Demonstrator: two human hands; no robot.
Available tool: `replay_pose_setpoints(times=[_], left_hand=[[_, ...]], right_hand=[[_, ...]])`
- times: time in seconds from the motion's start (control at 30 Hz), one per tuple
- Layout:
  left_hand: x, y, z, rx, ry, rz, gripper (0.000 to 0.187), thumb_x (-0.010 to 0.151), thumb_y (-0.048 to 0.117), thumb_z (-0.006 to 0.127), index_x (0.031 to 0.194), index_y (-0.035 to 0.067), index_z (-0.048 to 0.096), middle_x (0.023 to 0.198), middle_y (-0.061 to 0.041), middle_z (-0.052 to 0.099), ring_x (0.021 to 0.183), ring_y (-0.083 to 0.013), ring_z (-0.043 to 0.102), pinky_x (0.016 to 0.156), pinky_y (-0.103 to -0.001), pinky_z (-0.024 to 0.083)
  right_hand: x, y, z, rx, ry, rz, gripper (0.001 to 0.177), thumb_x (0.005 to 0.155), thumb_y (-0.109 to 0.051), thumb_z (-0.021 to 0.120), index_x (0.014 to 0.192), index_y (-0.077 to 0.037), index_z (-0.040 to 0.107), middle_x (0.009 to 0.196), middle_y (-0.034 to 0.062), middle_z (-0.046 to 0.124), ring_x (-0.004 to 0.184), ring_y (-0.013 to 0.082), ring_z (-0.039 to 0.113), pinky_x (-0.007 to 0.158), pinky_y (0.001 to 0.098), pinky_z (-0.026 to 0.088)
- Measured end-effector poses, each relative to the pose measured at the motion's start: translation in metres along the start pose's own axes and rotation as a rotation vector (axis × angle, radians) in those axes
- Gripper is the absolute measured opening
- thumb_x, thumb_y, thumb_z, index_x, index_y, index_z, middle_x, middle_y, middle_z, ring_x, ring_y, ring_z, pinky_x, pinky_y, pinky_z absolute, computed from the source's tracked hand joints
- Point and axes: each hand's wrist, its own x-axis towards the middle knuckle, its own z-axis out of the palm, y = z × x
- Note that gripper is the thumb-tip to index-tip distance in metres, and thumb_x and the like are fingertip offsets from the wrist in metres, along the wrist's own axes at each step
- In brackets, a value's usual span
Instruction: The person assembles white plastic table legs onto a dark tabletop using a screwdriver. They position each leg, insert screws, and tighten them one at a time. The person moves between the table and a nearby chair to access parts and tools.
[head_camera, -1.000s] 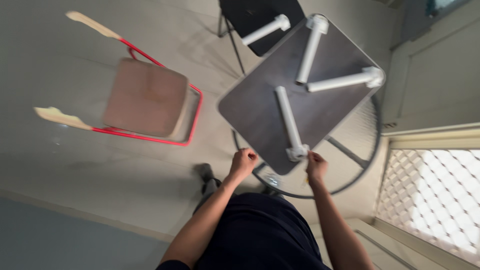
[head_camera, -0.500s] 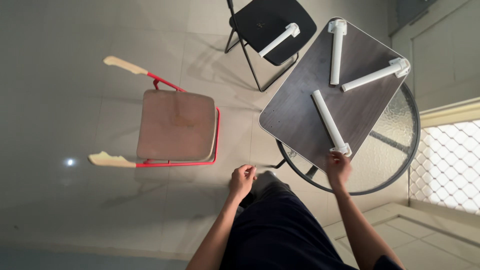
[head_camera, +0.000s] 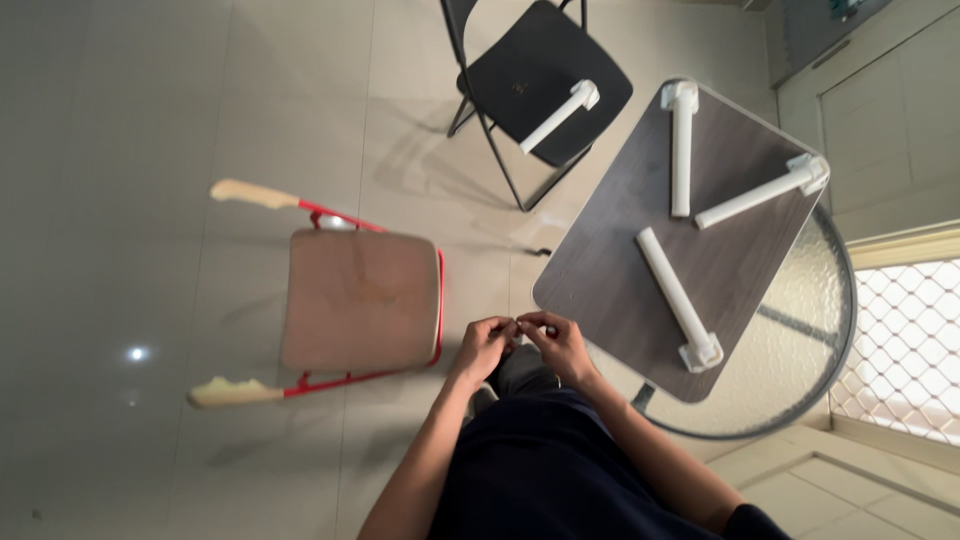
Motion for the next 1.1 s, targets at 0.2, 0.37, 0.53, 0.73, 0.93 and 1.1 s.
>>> replay_pose_setpoints(times=[0.2, 0.37, 0.53, 0.73, 0.93, 1.1], left_hand=[[0.063, 0.054, -0.002, 0.303, -0.212, 0.009, 0.025, 0.101, 0.019, 0.066, 0.1, -0.003, 0.077, 0.082, -0.005, 0.073, 0.076, -0.0081, 0.064, 0.071, -0.026, 0.053], [0.104, 0.078, 0.022, 0.385, -0.298, -0.048, 0.022, 0.096, 0.021, 0.07, 0.105, 0.001, 0.076, 0.085, -0.003, 0.074, 0.074, -0.0086, 0.065, 0.07, -0.027, 0.053], [0.145, 0.077, 0.049, 0.378, -0.402, -0.071, 0.021, 0.096, 0.018, 0.07, 0.103, 0.0, 0.077, 0.081, -0.005, 0.075, 0.073, -0.0097, 0.068, 0.069, -0.027, 0.055], [0.232, 0.066, 0.044, 0.442, -0.496, -0.012, 0.017, 0.094, 0.016, 0.07, 0.096, 0.001, 0.078, 0.077, -0.006, 0.076, 0.069, -0.0102, 0.071, 0.065, -0.027, 0.058], [0.404, 0.04, -0.019, 0.737, -0.266, 0.041, 0.017, 0.091, 0.018, 0.072, 0.087, 0.001, 0.076, 0.074, -0.014, 0.075, 0.068, -0.0243, 0.074, 0.064, -0.036, 0.057], [0.577, 0.025, -0.076, 0.857, -0.15, 0.211, 0.015, 0.093, 0.01, 0.065, 0.087, -0.001, 0.073, 0.083, -0.023, 0.071, 0.083, -0.0403, 0.072, 0.069, -0.043, 0.056]], right_hand=[[0.046, -0.003, -0.021, 0.045, 0.116, -0.146, 0.02, 0.097, -0.018, 0.073, 0.108, -0.003, 0.079, 0.078, -0.0025, 0.069, 0.059, 0.0011, 0.044, 0.05, 0.0203, 0.038], [0.059, -0.004, -0.043, 0.231, 0.245, 0.052, 0.018, 0.096, -0.017, 0.07, 0.105, -0.003, 0.076, 0.07, -0.0027, 0.061, 0.052, 0.0014, 0.045, 0.045, 0.021, 0.037], [0.07, -0.005, -0.056, 0.376, 0.44, 0.147, 0.019, 0.096, -0.017, 0.071, 0.105, 0.0, 0.075, 0.071, -0.0036, 0.061, 0.05, 0.001, 0.042, 0.042, 0.0216, 0.033], [0.108, -0.021, -0.061, 0.447, 0.617, 0.264, 0.021, 0.095, -0.018, 0.07, 0.108, -0.002, 0.075, 0.075, -0.0024, 0.064, 0.048, 0.0021, 0.042, 0.04, 0.0223, 0.032], [0.191, -0.042, -0.071, 0.47, 0.909, 0.466, 0.027, 0.097, -0.026, 0.069, 0.11, -0.003, 0.074, 0.08, 0.0035, 0.07, 0.046, 0.0031, 0.041, 0.04, 0.0238, 0.032], [0.232, -0.022, -0.088, 0.686, 1.272, 0.746, 0.045, 0.101, -0.043, 0.062, 0.112, 0.0, 0.067, 0.089, 0.0085, 0.07, 0.043, 0.0062, 0.04, 0.041, 0.0253, 0.031]])
